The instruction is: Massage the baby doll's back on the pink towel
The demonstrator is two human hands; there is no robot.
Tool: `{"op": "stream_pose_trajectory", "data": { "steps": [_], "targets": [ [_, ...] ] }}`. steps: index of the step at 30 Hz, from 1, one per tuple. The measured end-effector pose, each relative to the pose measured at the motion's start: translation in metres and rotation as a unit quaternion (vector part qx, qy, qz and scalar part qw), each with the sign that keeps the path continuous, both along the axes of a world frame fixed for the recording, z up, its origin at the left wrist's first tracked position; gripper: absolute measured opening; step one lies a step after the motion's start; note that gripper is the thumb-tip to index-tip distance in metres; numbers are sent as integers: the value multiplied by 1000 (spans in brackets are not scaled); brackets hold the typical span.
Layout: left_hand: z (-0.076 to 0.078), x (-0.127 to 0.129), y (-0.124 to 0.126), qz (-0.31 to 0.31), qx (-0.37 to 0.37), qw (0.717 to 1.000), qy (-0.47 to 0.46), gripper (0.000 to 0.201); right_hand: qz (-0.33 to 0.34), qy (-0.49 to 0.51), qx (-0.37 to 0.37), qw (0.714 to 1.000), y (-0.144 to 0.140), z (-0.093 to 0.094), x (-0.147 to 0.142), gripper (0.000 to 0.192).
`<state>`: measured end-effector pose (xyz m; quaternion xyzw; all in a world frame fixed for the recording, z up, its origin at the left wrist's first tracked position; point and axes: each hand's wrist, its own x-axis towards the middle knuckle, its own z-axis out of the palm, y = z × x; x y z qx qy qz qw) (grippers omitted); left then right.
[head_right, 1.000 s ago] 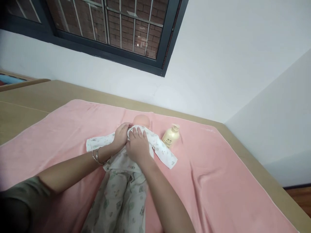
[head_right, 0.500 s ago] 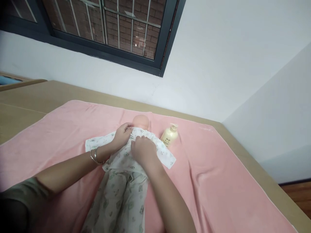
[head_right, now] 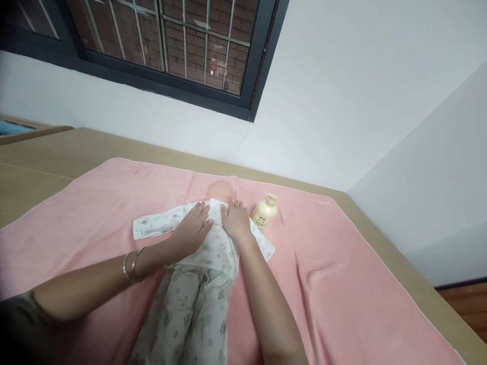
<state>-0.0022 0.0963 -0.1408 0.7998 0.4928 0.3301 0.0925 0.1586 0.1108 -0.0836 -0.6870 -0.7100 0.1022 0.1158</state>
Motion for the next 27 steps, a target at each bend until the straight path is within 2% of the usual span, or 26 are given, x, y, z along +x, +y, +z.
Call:
{"op": "stream_pose_trajectory", "data": {
  "steps": [5,8,12,15,17,19,24,27],
  "targets": [
    [21,-5,37,-16,-75,997,-7,47,6,-77,10,997,-28,15,-26,51],
    [27,-6,49,5,-88,996,8,41,10,-81,18,997,-36,15,-33,50],
    [16,0,27,40,-7,997,61,44,-12,-31,-14,999,-21,5,-21,61],
    [4,4,-1,30,57,996,68,53,-21,3,-32,999,-7,-3,-10,67],
    [-1,5,-10,14,65,996,59,55,-16,7,-30,999,-4,-4,-8,67],
    [-1,3,-6,9,46,998,44,53,-16,-13,-19,1000,-9,0,-12,63],
    [13,-5,35,36,-60,997,41,53,26,-90,33,995,-41,21,-37,41],
    [20,-7,43,37,-82,994,56,50,28,-77,28,996,-48,26,-41,38]
  ]
}}
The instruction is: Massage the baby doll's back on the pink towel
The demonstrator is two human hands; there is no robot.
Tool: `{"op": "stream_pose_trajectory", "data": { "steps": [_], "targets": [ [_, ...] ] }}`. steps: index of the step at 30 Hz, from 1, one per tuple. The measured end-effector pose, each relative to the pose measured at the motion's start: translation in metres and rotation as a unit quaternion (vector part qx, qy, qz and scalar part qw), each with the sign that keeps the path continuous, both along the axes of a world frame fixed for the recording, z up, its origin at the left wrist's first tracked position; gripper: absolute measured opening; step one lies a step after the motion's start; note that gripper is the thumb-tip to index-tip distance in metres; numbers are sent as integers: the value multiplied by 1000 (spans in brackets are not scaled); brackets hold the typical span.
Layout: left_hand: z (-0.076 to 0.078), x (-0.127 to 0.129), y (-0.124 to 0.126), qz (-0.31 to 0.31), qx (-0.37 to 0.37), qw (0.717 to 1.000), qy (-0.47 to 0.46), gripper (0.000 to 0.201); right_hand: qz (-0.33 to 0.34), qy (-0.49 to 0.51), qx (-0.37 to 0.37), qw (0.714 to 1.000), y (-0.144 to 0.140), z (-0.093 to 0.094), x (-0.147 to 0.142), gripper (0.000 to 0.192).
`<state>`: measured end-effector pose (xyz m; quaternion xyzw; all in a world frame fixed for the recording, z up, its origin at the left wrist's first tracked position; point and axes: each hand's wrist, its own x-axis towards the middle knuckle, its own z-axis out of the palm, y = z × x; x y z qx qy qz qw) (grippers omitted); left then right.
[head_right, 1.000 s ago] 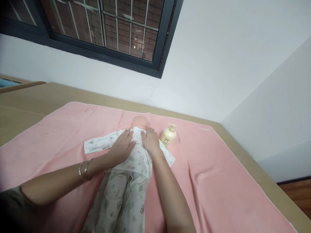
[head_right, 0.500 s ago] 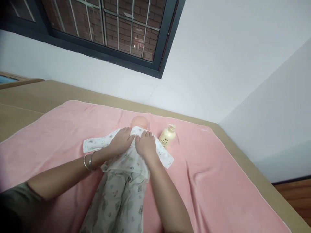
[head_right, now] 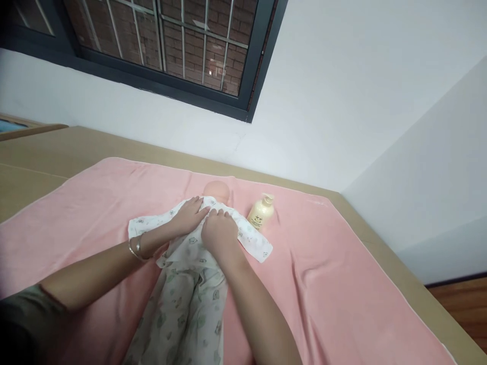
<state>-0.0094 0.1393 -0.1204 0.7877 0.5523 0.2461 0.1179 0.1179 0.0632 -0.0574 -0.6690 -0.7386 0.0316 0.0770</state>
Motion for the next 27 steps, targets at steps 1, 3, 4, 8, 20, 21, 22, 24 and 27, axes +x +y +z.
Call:
{"op": "stream_pose_trajectory", "data": {
  "steps": [1,3,4,8,20,21,22,24,27],
  "targets": [
    [1,0,-3,-8,6,1000,8,48,-6,16,-3,1000,3,-1,3,40],
    [-1,3,-16,-23,36,999,34,46,-29,48,-15,998,15,-6,15,48],
    [-3,5,-25,-25,56,997,49,46,-42,59,-24,997,22,-9,22,54],
    [-10,12,-47,-23,126,988,85,53,-57,75,-58,994,41,-21,38,65],
    [-1,3,-14,-31,70,995,60,47,-20,17,-5,1000,17,-13,12,47],
    [-4,6,-22,-33,93,993,72,48,-28,36,-18,999,22,-15,17,49],
    [-6,8,-31,-33,118,989,79,48,-36,54,-33,997,28,-18,22,51],
    [-10,12,-44,-27,156,984,81,51,-47,80,-54,994,36,-21,30,55],
    [-9,12,-45,-34,151,985,73,48,-53,80,-55,994,37,-22,29,59]
  ]
}}
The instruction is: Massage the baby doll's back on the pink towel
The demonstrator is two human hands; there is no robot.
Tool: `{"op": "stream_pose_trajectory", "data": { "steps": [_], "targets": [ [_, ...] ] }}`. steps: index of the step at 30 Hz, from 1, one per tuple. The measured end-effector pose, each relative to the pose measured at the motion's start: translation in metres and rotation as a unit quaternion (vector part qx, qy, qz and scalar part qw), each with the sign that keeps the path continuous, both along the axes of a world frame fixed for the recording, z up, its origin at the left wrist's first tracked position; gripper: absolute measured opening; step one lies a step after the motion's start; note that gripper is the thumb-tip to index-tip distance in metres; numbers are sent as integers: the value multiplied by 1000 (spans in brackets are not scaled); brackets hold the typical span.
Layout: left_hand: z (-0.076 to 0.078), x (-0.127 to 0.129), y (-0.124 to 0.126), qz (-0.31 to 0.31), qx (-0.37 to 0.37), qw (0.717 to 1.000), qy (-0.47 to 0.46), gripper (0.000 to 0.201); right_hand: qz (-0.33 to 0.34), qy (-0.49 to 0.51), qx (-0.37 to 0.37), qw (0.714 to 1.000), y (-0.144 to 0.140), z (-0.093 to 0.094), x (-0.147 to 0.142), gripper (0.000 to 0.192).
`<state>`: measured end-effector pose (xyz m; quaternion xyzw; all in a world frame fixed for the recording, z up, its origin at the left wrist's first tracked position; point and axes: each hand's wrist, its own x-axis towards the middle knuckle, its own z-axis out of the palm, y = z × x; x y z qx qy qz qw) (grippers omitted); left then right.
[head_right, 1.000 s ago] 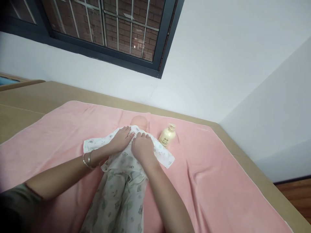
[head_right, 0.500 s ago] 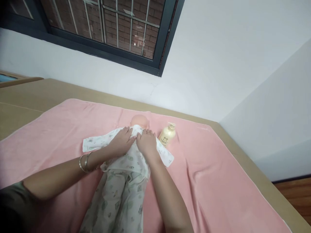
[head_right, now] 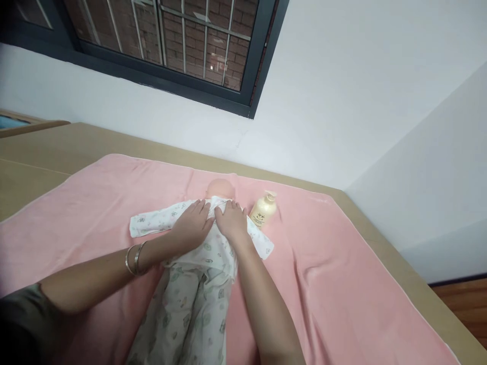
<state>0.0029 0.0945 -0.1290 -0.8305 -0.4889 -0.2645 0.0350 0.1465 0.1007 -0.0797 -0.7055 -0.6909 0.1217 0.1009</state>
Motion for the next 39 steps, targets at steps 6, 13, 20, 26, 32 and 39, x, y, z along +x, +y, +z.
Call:
{"op": "stream_pose_trajectory", "data": {
  "steps": [6,13,20,26,32,39],
  "targets": [
    [21,-18,43,-10,-156,987,-33,42,24,-84,41,995,-27,9,-25,54],
    [10,-8,10,-5,-39,999,37,46,16,2,8,1000,-5,4,0,55],
    [6,-5,5,-74,-7,996,45,40,-15,-28,19,999,-5,2,-3,57],
    [10,-10,31,7,-101,995,-19,42,62,-101,32,992,-30,17,-22,49],
    [7,-10,31,19,-77,997,-21,34,52,-67,30,996,-19,9,-17,50],
    [10,-10,41,24,-111,992,-55,32,30,-35,41,998,-6,1,-19,56]
  ]
}}
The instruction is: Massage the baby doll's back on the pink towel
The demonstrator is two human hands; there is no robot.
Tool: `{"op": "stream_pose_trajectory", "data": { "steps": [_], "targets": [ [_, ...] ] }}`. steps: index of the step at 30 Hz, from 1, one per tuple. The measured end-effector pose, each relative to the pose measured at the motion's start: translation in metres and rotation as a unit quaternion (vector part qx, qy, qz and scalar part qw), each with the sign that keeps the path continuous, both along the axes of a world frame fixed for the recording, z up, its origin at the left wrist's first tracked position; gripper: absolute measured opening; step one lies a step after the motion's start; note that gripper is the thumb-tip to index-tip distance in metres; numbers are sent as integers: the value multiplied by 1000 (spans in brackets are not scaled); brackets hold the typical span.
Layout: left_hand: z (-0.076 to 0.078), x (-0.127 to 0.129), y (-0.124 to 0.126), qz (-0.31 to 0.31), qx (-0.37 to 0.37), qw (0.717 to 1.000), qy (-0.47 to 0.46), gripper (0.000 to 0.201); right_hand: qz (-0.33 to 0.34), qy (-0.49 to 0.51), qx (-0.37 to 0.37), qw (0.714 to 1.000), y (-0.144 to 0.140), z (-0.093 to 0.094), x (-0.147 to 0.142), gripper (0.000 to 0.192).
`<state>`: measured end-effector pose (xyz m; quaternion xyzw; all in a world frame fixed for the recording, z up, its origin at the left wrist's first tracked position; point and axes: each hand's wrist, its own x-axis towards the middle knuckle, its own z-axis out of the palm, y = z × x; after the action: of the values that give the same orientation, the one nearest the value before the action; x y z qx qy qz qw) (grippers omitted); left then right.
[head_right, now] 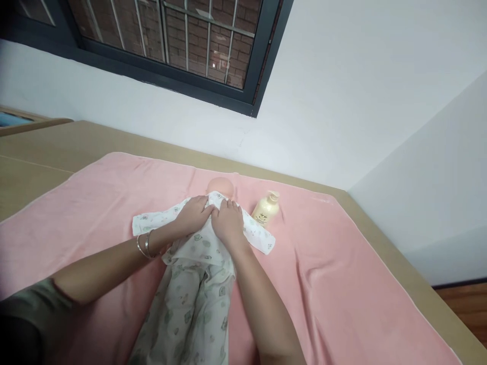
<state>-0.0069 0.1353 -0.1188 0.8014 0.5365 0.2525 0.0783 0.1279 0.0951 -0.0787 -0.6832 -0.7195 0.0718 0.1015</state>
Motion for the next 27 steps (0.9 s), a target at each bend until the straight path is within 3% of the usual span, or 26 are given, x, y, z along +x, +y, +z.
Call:
{"op": "stream_pose_trajectory", "data": {
  "steps": [6,13,21,27],
  "targets": [
    [-2,-4,19,-17,-20,999,-22,38,-38,-4,40,998,6,4,-11,50],
    [-4,-5,34,-14,-24,998,-48,38,-36,-29,6,999,28,8,-6,54],
    [-4,-3,28,2,1,1000,-24,34,-37,-14,26,999,30,-1,3,53],
    [-2,-3,0,0,76,996,54,39,-24,13,36,999,31,-5,13,49]
  ]
}}
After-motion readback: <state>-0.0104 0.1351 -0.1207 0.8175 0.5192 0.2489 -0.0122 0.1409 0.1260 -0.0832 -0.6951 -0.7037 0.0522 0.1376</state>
